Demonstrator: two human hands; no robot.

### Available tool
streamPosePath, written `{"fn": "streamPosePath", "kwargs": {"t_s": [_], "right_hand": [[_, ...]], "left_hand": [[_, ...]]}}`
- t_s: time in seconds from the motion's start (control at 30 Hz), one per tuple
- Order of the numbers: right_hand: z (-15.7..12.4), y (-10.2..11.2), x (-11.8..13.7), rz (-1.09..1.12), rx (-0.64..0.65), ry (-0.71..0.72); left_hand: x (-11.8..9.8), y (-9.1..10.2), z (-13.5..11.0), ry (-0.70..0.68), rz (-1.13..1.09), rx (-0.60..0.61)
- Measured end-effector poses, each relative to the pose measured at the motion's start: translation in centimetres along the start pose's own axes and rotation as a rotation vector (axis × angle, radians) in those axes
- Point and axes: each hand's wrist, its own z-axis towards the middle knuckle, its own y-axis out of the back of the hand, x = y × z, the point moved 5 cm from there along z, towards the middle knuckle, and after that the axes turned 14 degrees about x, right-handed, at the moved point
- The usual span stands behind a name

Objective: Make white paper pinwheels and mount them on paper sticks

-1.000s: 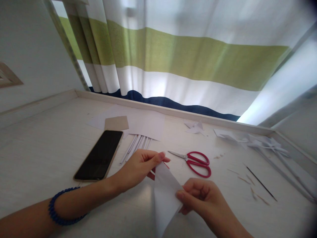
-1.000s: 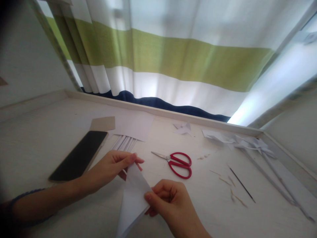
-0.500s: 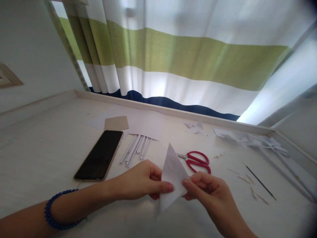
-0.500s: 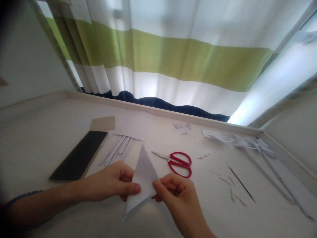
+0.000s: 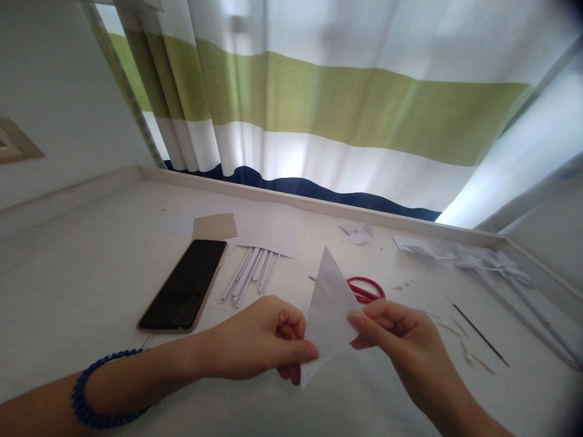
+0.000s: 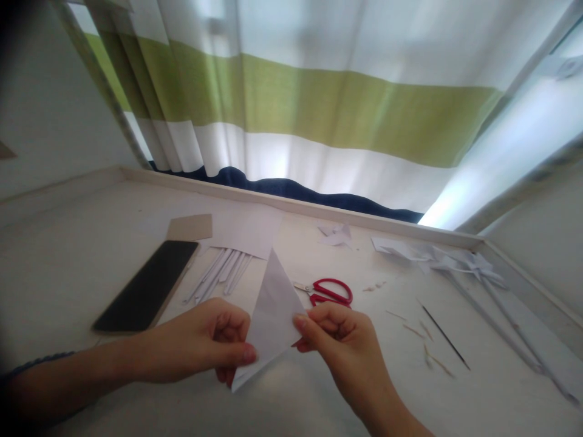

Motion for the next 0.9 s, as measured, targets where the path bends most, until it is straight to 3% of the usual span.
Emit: {"fn": "streamPosePath", "kwargs": {"t_s": [0.17,0.4,0.57,0.67,0.73,0.83,0.9], "right_hand": [[0.3,0.2,-0.1,0.052,0.017,0.001],[0.8,0.4,-0.2,0.090,-0.016,-0.033],[1.0,0.6,-0.3,-0.029,-0.005,-0.027],[1.3,1.4,0.0,-0.108,0.004,-0.009],[1.6,1.7,0.3,-0.189,0.064,-0.017],[2.1,0.6,0.2,-0.364,0.298,-0.080],[2.4,-0.7,0.0,-0.501,0.431,-0.096]], "left_hand": [[-0.5,-0.1,0.0,-0.028,0.047,0.012],[-1.4,-0.6,-0.9,-0.008,0.295,-0.072],[-1.3,-1.0,-1.1,0.007,0.295,-0.089],[-1.8,-0.8,-1.9,-0.016,0.457,-0.111],[-2.4,-0.4,-3.1,-0.030,0.703,-0.173],[-3.8,0.1,-4.9,-0.136,1.077,-0.349],[-4.0,-0.5,-5.1,-0.190,1.255,-0.325]]}}
